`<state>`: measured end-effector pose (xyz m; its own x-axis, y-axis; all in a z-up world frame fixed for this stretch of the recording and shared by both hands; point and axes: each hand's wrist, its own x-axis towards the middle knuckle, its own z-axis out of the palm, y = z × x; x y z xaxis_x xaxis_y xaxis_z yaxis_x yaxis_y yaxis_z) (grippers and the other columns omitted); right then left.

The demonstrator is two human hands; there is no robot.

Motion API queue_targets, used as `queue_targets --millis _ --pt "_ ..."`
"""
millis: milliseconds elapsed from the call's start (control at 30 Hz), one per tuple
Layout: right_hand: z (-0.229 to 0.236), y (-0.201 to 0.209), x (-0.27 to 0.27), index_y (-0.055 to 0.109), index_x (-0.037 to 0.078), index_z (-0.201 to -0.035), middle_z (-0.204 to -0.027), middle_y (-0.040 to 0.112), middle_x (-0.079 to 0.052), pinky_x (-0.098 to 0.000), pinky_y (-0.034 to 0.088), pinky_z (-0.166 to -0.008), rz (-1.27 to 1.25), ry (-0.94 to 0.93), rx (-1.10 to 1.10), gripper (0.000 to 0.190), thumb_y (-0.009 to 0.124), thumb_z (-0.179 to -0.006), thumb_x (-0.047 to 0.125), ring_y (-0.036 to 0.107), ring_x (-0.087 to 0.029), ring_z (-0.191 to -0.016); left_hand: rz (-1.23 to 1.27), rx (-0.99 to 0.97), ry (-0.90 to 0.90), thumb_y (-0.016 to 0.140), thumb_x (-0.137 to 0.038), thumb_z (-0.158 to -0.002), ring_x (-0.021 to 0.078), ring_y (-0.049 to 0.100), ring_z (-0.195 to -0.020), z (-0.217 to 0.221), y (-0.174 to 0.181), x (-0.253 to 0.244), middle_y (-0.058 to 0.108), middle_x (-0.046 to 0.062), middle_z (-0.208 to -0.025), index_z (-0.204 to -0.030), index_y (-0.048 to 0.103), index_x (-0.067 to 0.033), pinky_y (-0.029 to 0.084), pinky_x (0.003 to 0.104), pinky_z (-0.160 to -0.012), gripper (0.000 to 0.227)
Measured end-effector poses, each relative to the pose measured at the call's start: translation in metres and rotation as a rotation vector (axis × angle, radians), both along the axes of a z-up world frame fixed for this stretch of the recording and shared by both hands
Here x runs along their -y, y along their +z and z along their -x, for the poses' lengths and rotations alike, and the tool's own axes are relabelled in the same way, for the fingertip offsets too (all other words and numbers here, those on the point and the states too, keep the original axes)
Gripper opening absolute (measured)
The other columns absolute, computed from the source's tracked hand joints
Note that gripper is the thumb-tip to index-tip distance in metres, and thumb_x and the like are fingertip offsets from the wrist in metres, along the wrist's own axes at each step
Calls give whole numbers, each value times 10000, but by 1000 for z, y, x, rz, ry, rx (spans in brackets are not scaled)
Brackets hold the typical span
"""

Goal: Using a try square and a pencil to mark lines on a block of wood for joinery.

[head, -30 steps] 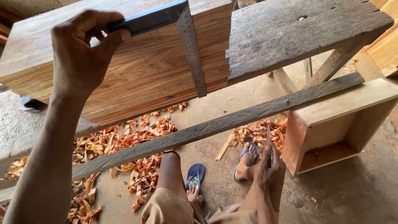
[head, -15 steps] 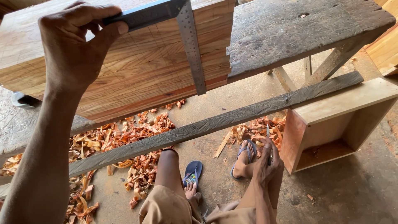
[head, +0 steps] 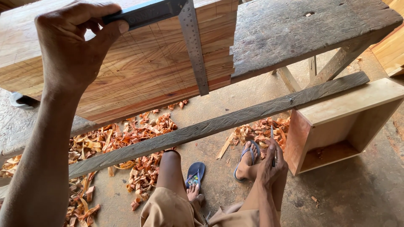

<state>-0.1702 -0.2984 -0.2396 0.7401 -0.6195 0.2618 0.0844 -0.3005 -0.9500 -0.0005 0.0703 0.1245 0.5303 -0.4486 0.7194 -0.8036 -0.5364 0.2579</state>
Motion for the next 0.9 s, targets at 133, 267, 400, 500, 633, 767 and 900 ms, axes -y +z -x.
queue_targets --millis 133,267,400,500,633,767,900 --pt "1 7 -2 669 -19 -1297 -1117 761 -157 -315 554 -759 -1 -25 -32 377 485 -1128 262 706 -198 -856 33 -68 65 766 -10 -1053 155 708 -1008 3 2 3 751 173 -1194 -1285 723 59 553 237 -832 246" --pt "-1 -6 3 671 -4 -1312 -1115 756 -149 -294 556 -740 -83 -36 -11 385 487 -1128 280 693 -181 -842 88 177 248 782 -299 -1043 241 645 -1235 -11 -24 -16 530 256 -1383 -1371 550 49 560 283 -851 531" --pt "-1 -6 5 665 8 -1316 -1133 755 -135 -283 575 -748 -124 -51 27 375 490 -1128 281 687 -175 -860 -167 579 394 783 -388 -1014 300 543 -1362 4 -72 18 411 222 -1510 -1451 500 -7 508 434 -966 646" --pt "1 -5 4 681 5 -1293 -1126 759 -143 -292 573 -775 -64 -61 -8 355 500 -1138 268 706 -185 -897 -445 457 347 754 -492 -1030 323 365 -1543 7 -112 58 289 83 -1739 -1664 381 -155 267 587 -1284 809" --pt "3 -5 4 672 9 -1322 -1137 757 -143 -296 566 -744 -132 -59 -28 363 489 -1124 253 669 -182 -860 -600 354 402 717 -618 -980 317 78 -1629 -13 -145 80 111 62 -1754 -1702 292 -115 16 678 -1288 977" --pt "6 0 7 653 7 -1323 -1143 753 -138 -293 572 -749 -123 -47 -64 360 480 -1120 249 684 -179 -853 -563 323 427 825 -686 -924 331 -7 -1657 -20 -151 88 41 39 -1763 -1706 271 -112 -35 711 -1274 1117" --pt "9 8 3 666 8 -1319 -1131 765 -134 -308 554 -740 -73 -44 -68 362 488 -1114 248 687 -190 -830 -550 296 421 858 -613 -888 353 -9 -1656 -22 -158 87 45 50 -1766 -1707 281 -102 -33 716 -1276 1125"
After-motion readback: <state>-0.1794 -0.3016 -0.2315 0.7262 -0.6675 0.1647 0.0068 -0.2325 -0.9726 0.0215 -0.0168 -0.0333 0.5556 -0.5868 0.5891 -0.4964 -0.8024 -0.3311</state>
